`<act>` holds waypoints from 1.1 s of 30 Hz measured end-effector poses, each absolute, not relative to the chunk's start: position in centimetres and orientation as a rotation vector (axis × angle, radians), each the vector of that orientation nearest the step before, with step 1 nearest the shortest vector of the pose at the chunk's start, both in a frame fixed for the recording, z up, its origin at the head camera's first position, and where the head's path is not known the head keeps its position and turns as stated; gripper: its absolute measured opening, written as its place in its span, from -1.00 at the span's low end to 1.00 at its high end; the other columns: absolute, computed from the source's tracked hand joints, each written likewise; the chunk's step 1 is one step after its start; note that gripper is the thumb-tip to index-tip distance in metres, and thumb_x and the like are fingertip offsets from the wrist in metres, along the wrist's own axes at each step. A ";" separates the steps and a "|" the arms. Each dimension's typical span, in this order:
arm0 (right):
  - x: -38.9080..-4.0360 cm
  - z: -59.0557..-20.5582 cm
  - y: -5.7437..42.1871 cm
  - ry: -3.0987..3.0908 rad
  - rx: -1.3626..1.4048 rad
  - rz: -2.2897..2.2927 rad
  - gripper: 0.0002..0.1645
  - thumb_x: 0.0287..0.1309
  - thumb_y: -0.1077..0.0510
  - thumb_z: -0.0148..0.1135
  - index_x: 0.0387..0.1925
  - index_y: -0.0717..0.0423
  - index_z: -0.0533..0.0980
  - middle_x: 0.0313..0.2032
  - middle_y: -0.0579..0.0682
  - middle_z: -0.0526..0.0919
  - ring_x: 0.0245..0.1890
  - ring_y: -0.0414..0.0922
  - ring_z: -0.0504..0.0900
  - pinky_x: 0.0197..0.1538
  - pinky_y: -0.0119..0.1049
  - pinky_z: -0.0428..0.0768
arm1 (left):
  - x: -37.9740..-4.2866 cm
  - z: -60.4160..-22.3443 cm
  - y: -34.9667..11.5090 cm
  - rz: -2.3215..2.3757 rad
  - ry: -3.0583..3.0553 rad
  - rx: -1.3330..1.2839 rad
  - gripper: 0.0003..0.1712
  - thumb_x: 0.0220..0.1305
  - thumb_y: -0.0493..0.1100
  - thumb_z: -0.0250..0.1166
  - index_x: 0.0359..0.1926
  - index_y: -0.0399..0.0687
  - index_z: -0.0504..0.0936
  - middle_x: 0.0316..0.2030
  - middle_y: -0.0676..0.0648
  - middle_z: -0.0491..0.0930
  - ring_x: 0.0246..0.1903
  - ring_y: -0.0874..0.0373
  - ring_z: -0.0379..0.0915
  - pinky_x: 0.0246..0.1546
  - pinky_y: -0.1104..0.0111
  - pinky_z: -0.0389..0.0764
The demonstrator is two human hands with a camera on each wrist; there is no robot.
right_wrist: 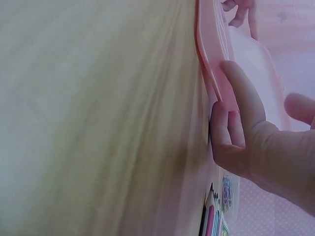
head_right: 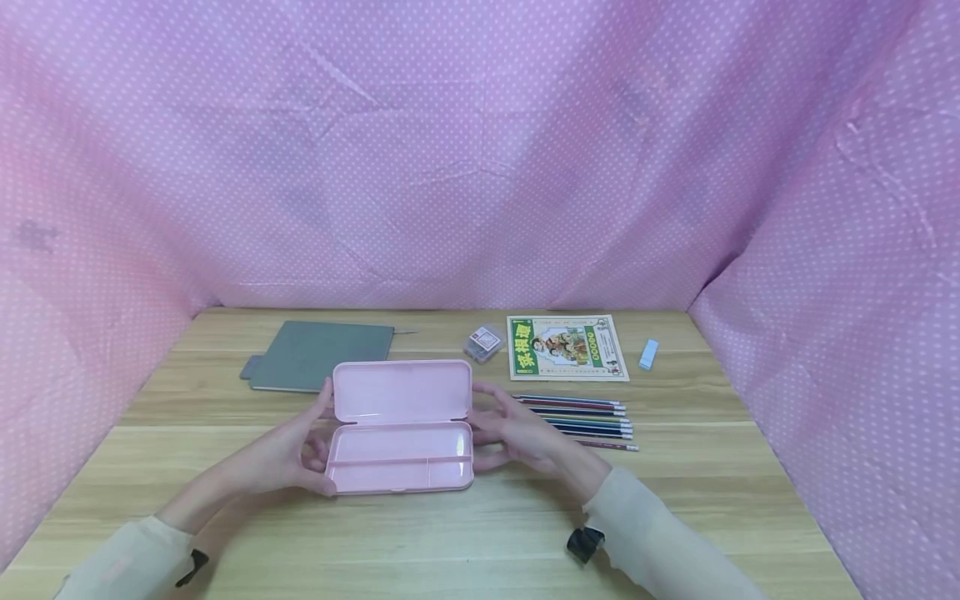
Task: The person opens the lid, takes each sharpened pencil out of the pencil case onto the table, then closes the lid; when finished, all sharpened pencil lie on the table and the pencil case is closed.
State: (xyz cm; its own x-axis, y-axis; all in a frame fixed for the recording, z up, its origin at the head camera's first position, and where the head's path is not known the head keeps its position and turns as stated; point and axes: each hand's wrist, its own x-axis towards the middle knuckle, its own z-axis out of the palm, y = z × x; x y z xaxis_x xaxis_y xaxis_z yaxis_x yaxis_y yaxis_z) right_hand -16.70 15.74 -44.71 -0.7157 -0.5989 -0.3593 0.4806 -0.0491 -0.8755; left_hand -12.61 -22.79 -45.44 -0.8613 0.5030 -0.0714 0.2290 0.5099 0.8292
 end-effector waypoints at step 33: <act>-17.0 -45.8 15.2 2.189 -0.437 -1.477 -0.27 0.17 0.27 0.45 0.37 0.21 0.43 0.33 0.12 0.48 0.34 0.07 0.44 0.37 0.00 0.32 | -13.2 -45.4 -22.4 1.312 2.470 0.483 -0.15 0.19 -0.03 0.52 0.29 -0.55 0.42 0.18 -0.40 0.51 0.05 0.04 0.62 -0.07 0.35 0.63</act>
State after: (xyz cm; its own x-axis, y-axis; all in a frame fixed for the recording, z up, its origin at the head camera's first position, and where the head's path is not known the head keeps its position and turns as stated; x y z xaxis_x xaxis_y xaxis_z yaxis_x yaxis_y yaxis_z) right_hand -17.04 15.22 -45.84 -0.8434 -0.5003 -0.1958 -0.0055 0.3725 -0.9280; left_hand -13.23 -22.39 -45.41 -0.8979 0.4273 -0.1059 0.1515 0.5256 0.8371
